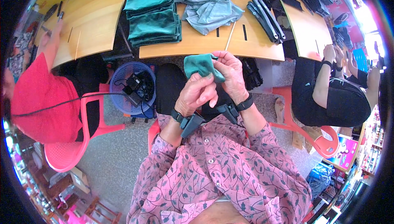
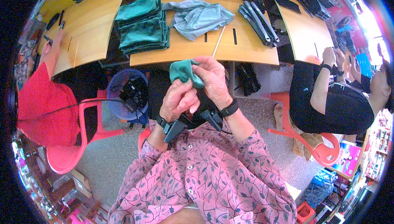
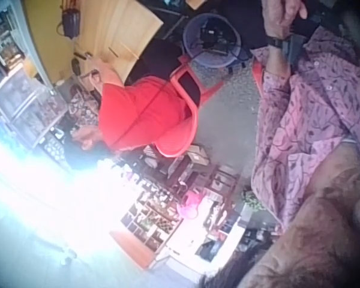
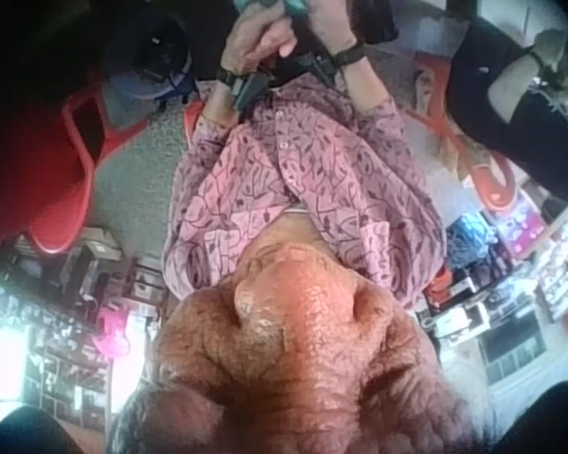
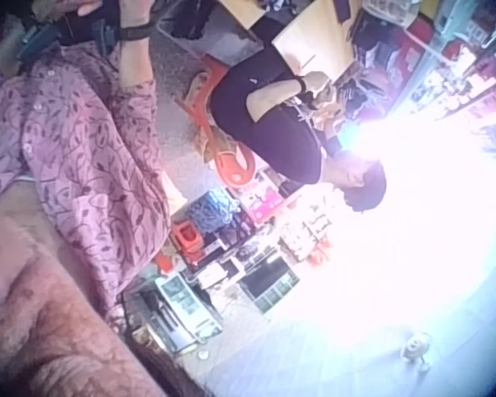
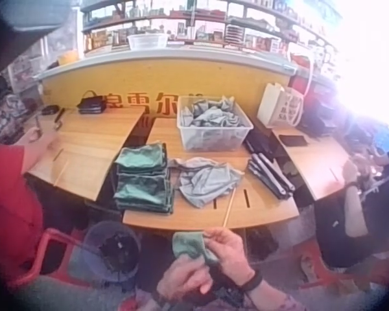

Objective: Assembling and shaping small green fabric pouches using a thin wooden tool at a workshop table.

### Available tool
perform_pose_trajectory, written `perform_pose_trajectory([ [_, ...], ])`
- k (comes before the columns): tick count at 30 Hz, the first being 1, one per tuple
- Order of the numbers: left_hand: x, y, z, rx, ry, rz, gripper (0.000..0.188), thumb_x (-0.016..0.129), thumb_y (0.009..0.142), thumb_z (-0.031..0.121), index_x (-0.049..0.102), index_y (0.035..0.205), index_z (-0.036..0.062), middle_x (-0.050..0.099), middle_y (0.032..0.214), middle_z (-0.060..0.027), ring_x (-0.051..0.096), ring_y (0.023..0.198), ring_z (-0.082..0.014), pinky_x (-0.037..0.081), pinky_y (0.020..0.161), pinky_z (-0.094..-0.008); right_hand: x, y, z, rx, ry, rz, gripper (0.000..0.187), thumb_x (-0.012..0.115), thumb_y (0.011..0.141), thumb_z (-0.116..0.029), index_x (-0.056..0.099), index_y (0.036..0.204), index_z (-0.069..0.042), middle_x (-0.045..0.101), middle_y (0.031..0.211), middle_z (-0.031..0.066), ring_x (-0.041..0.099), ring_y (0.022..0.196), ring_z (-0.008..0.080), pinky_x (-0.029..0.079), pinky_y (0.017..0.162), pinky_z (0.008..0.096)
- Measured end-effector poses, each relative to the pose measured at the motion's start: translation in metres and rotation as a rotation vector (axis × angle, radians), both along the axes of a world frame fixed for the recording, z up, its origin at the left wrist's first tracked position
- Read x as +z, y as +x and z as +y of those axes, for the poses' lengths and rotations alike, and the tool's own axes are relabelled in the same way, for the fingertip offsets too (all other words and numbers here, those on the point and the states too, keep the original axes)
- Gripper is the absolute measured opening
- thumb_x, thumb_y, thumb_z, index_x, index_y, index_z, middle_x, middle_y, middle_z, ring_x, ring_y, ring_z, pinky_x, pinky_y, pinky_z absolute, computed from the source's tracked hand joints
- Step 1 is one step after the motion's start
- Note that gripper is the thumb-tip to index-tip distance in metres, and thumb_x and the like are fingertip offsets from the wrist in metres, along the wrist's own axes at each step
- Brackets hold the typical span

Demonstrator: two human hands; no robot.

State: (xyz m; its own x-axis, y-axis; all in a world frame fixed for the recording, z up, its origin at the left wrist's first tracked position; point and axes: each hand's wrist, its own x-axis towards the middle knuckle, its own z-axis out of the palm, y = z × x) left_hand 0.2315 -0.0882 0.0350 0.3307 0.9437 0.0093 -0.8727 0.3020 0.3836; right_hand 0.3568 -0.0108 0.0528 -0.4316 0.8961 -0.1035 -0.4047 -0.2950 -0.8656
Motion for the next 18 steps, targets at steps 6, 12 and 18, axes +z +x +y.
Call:
perform_pose_trajectory([
  [6, 0.01, 0.001, 0.009, 0.213, -0.086, 0.219, 0.039, 0.038, 0.105, 0.038, 0.059, 0.096, 0.0066, 0.047, 0.053, -0.002, 0.044, 0.043, -0.0121, 0.051, 0.055, -0.0346, 0.012, -0.001, -0.003, -0.187, 0.182, -0.488, 0.033, 0.059, 0.099, -0.02, 0.056, 0.124, 0.001, 0.065, 0.095, 0.0041, 0.058, 0.083, 0.0077, 0.048, 0.076, 0.0225],
  [12, -0.008, 0.006, 0.015, 0.387, -0.153, 0.419, 0.029, 0.044, 0.104, 0.035, 0.061, 0.105, 0.0109, 0.062, 0.081, -0.0002, 0.057, 0.07, -0.0111, 0.047, 0.068, -0.0296, 0.008, -0.006, -0.019, -0.3, 0.561, -0.606, 0.012, 0.071, 0.085, -0.002, 0.065, 0.095, 0.001, 0.068, 0.084, 0.0072, 0.065, 0.067, 0.0125, 0.051, 0.057, 0.0255],
  [18, -0.017, 0.003, 0.019, 0.433, -0.155, 0.31, 0.025, 0.05, 0.102, 0.029, 0.063, 0.105, 0.0077, 0.067, 0.099, -0.0032, 0.063, 0.085, -0.0128, 0.052, 0.078, -0.0329, 0.006, -0.005, -0.02, -0.356, 0.914, -0.653, 0.011, 0.07, 0.082, 0.003, 0.065, 0.09, -0.001, 0.062, 0.076, 0.0102, 0.064, 0.063, 0.0192, 0.049, 0.056, 0.0289],
])
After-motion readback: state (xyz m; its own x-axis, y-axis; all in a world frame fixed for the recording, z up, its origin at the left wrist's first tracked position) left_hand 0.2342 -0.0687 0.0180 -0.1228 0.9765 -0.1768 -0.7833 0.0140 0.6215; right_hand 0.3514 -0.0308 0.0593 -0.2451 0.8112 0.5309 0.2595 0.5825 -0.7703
